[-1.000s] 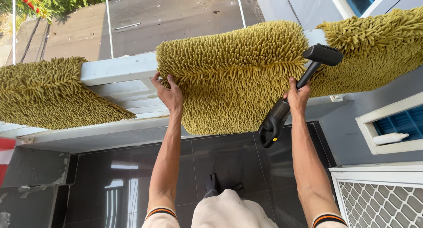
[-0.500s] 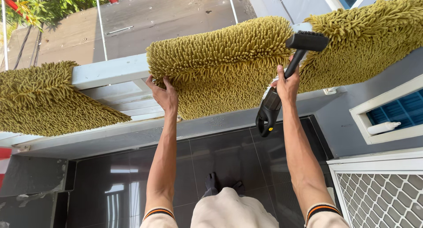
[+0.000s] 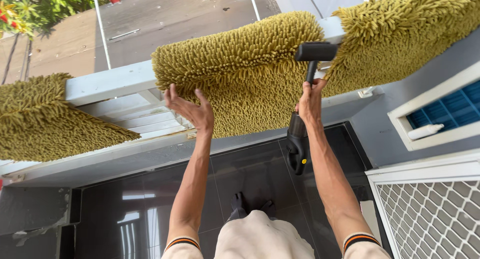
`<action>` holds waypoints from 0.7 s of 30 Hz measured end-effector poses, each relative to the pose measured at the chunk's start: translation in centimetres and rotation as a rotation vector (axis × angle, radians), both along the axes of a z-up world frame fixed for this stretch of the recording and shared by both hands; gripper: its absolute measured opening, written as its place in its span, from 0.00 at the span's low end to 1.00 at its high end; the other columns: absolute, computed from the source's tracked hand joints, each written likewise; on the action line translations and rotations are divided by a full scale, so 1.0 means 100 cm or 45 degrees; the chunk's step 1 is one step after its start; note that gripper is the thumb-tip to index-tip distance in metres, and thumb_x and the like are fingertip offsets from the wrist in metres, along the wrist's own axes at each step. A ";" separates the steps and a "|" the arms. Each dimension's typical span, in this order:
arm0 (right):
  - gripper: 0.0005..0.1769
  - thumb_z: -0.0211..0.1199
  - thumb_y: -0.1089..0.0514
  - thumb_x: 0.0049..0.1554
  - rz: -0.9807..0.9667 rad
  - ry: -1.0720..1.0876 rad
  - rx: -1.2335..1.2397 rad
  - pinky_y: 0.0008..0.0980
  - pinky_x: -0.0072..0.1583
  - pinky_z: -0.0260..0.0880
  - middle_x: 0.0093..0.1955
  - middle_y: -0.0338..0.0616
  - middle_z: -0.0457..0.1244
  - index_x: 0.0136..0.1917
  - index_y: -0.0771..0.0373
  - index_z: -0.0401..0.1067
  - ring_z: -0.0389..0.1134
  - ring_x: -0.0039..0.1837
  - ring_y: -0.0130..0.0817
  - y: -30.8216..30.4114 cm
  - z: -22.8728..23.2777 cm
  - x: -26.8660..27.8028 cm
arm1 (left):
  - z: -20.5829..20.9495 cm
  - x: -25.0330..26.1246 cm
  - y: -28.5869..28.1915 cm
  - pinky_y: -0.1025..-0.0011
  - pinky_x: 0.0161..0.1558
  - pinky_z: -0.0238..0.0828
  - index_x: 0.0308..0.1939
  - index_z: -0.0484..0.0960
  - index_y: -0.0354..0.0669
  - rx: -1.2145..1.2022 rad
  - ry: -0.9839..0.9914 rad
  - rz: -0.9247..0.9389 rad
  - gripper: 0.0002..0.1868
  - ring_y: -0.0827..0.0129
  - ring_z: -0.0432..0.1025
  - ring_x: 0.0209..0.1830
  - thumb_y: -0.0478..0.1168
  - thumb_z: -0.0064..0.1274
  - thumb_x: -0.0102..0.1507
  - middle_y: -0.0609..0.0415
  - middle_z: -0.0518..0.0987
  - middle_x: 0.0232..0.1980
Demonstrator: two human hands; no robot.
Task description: The person uses a handheld vacuum cleaner to clean a shaggy yellow rug draped over a balcony railing. They repeatedly move the vacuum nozzle back and forth across the rug's surface while occasionally using their left hand to hold the rug in place.
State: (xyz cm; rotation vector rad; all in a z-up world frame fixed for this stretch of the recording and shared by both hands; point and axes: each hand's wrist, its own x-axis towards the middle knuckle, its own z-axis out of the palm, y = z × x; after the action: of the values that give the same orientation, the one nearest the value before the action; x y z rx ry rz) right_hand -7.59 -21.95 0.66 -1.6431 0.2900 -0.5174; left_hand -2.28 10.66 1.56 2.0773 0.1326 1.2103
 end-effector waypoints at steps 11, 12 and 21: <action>0.18 0.47 0.46 0.71 0.144 0.091 -0.253 0.32 0.30 0.64 0.32 0.40 0.61 0.60 0.64 0.63 0.65 0.28 0.30 0.017 0.025 -0.026 | 0.015 -0.022 -0.184 0.65 0.50 0.74 0.55 0.76 0.33 -0.539 0.634 -1.490 0.21 0.65 0.76 0.48 0.50 0.48 0.71 0.44 0.81 0.49; 0.18 0.47 0.47 0.71 0.142 0.082 -0.277 0.33 0.30 0.64 0.32 0.42 0.62 0.60 0.65 0.63 0.65 0.28 0.31 0.019 0.027 -0.028 | 0.017 -0.017 -0.197 0.66 0.48 0.73 0.55 0.75 0.33 -0.652 0.718 -1.567 0.21 0.66 0.76 0.46 0.50 0.49 0.71 0.44 0.81 0.48; 0.20 0.57 0.63 0.64 0.128 -0.019 -0.346 0.39 0.39 0.69 0.37 0.48 0.68 0.67 0.67 0.58 0.71 0.37 0.36 -0.004 0.024 -0.033 | 0.031 -0.002 -0.247 0.68 0.35 0.78 0.53 0.74 0.30 -0.692 0.783 -1.593 0.25 0.69 0.80 0.33 0.53 0.47 0.69 0.47 0.85 0.46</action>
State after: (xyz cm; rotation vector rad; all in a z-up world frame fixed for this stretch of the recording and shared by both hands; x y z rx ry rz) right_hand -10.92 -22.35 3.08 -1.9057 0.1280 -0.5090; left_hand -2.52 -14.06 4.64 1.4671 -0.4521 -0.2171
